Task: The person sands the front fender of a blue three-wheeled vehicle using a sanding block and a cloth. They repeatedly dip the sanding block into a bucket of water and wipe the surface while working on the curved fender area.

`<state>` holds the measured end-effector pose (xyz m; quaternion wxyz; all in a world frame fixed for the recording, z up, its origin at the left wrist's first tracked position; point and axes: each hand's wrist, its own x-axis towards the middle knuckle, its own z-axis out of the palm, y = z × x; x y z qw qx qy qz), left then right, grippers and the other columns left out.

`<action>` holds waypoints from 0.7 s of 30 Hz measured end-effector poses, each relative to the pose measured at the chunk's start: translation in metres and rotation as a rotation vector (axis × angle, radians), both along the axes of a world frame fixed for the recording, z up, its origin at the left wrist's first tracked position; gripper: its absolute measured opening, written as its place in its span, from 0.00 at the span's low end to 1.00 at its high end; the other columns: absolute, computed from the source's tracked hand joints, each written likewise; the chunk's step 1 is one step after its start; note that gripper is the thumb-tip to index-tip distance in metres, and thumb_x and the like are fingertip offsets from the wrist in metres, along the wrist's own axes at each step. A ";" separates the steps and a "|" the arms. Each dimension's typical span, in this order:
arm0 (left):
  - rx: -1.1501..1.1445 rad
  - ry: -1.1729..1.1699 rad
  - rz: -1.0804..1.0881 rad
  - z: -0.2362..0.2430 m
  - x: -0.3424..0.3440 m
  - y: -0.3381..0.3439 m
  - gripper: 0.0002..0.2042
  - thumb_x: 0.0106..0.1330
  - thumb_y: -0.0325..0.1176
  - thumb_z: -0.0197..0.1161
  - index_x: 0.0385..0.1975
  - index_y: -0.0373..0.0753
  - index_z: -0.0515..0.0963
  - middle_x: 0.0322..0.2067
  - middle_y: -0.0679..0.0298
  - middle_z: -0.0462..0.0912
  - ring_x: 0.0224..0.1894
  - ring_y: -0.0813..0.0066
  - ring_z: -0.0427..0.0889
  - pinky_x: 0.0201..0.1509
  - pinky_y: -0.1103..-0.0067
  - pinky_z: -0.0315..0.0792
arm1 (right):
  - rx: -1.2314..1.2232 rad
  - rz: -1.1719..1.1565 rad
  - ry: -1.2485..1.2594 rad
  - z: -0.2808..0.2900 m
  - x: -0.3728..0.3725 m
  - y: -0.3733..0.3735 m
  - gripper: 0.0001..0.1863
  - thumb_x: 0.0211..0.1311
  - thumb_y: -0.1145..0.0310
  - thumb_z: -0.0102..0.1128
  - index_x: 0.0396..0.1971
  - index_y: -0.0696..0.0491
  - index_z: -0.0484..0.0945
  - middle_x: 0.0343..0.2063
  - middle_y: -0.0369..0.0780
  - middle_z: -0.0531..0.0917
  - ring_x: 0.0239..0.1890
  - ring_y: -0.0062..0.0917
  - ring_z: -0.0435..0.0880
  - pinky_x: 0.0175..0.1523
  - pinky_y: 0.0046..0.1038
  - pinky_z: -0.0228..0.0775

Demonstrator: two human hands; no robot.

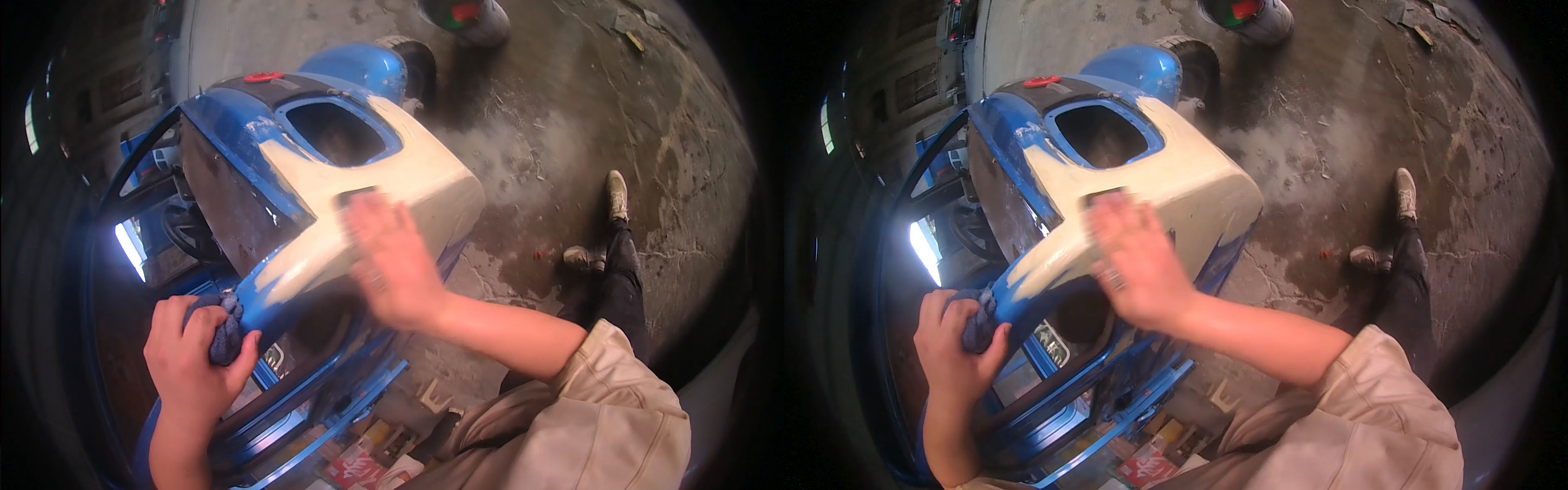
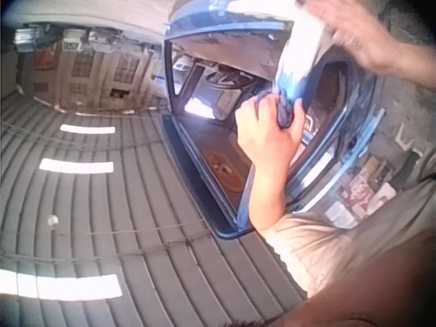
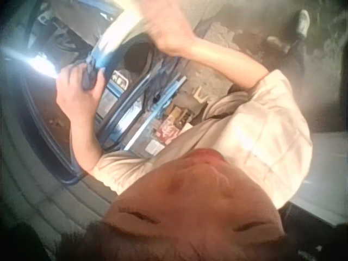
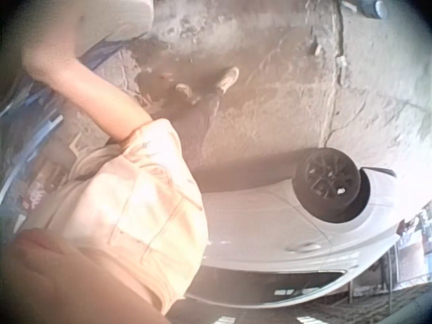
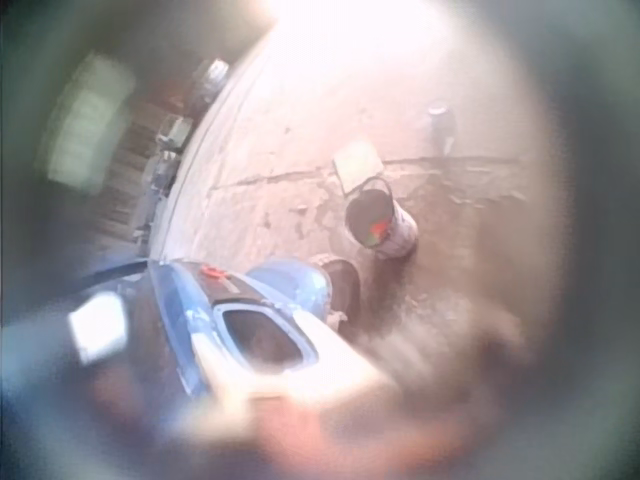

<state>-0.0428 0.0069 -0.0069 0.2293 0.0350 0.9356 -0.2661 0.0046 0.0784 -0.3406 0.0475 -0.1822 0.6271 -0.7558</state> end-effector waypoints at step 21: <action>-0.022 0.035 0.005 -0.001 0.000 -0.003 0.17 0.50 0.36 0.80 0.33 0.38 0.79 0.38 0.51 0.80 0.41 0.48 0.81 0.44 0.63 0.77 | 0.201 -0.002 -0.189 -0.064 -0.027 0.018 0.30 0.78 0.67 0.40 0.77 0.58 0.61 0.77 0.54 0.63 0.83 0.47 0.52 0.83 0.54 0.37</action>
